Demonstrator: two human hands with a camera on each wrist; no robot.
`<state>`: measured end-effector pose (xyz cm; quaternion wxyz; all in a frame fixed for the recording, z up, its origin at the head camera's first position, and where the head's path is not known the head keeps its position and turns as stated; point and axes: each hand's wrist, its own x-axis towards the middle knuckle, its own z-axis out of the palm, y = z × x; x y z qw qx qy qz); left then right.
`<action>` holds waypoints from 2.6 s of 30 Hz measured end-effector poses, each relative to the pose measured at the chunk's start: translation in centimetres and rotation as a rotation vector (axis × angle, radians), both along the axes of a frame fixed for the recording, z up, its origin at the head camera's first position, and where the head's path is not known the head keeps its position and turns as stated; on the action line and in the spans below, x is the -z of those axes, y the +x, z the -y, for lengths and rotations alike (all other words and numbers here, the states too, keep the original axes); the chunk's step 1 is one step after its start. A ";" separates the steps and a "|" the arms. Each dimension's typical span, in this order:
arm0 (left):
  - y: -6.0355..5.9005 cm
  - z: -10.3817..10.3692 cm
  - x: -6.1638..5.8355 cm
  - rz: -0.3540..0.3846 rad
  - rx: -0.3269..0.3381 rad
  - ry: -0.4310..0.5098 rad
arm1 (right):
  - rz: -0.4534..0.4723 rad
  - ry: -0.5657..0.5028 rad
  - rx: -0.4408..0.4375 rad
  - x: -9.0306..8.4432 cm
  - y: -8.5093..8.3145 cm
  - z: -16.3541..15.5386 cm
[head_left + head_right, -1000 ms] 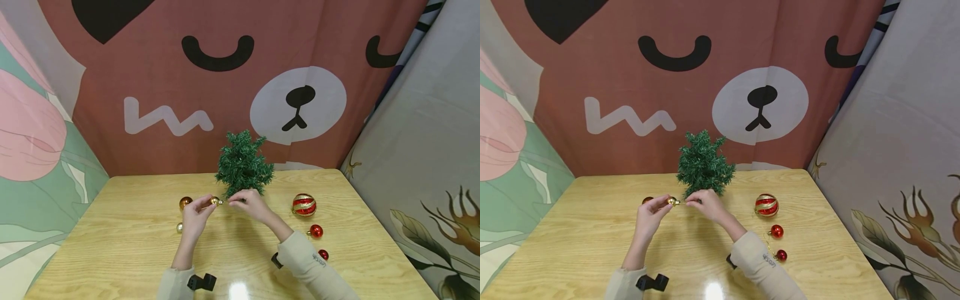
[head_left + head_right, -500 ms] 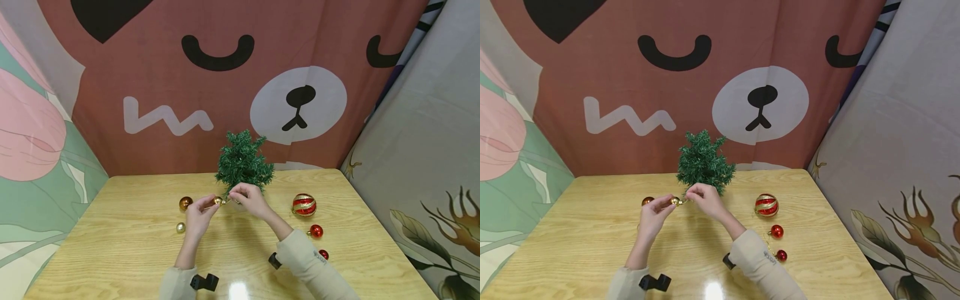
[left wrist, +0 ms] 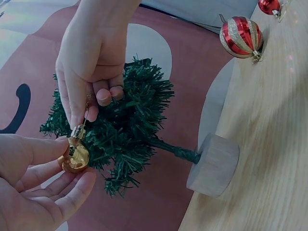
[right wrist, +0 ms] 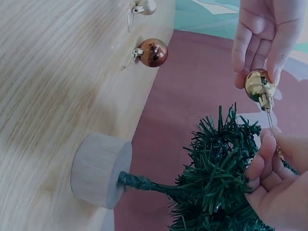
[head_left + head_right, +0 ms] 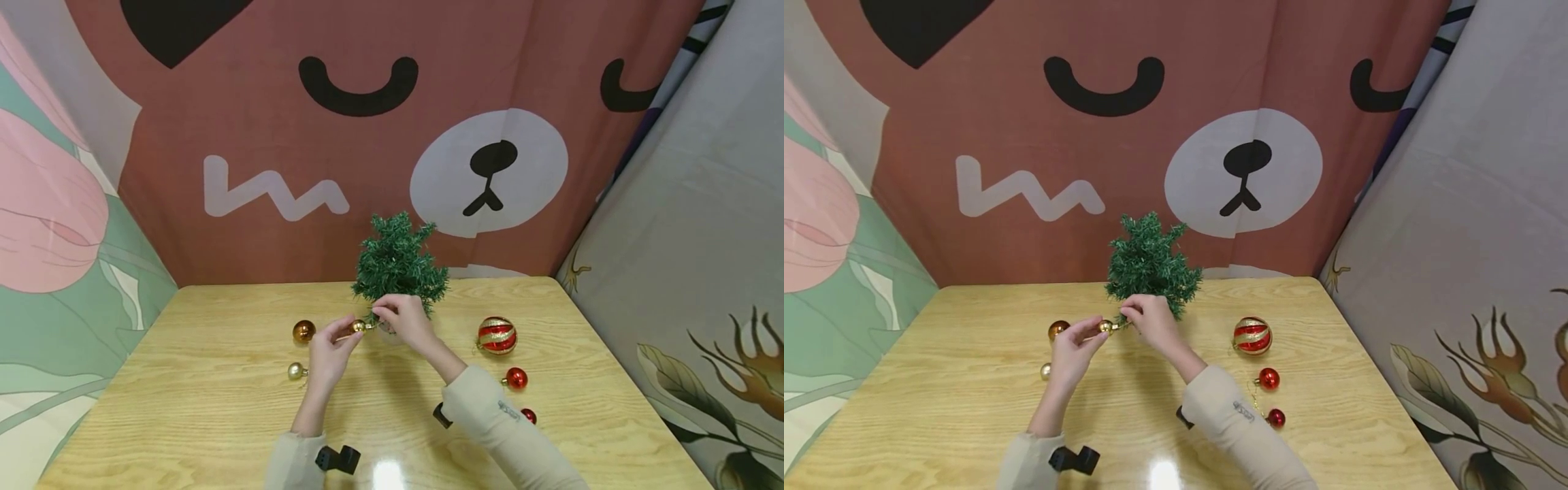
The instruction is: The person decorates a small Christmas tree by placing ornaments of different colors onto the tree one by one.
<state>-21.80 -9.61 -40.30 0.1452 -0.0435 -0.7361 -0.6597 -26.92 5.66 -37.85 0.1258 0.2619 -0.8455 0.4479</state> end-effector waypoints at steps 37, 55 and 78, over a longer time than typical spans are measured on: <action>-1.3 -1.1 2.1 0.004 -0.070 -0.199 | -0.053 0.434 0.191 -0.4 0.0 1.1; -1.2 -1.1 3.6 0.012 -0.036 -0.279 | -0.185 0.469 0.172 0.1 0.3 0.9; -1.0 -1.0 3.7 0.053 -0.004 -0.318 | -0.513 0.347 0.074 -0.7 1.0 0.4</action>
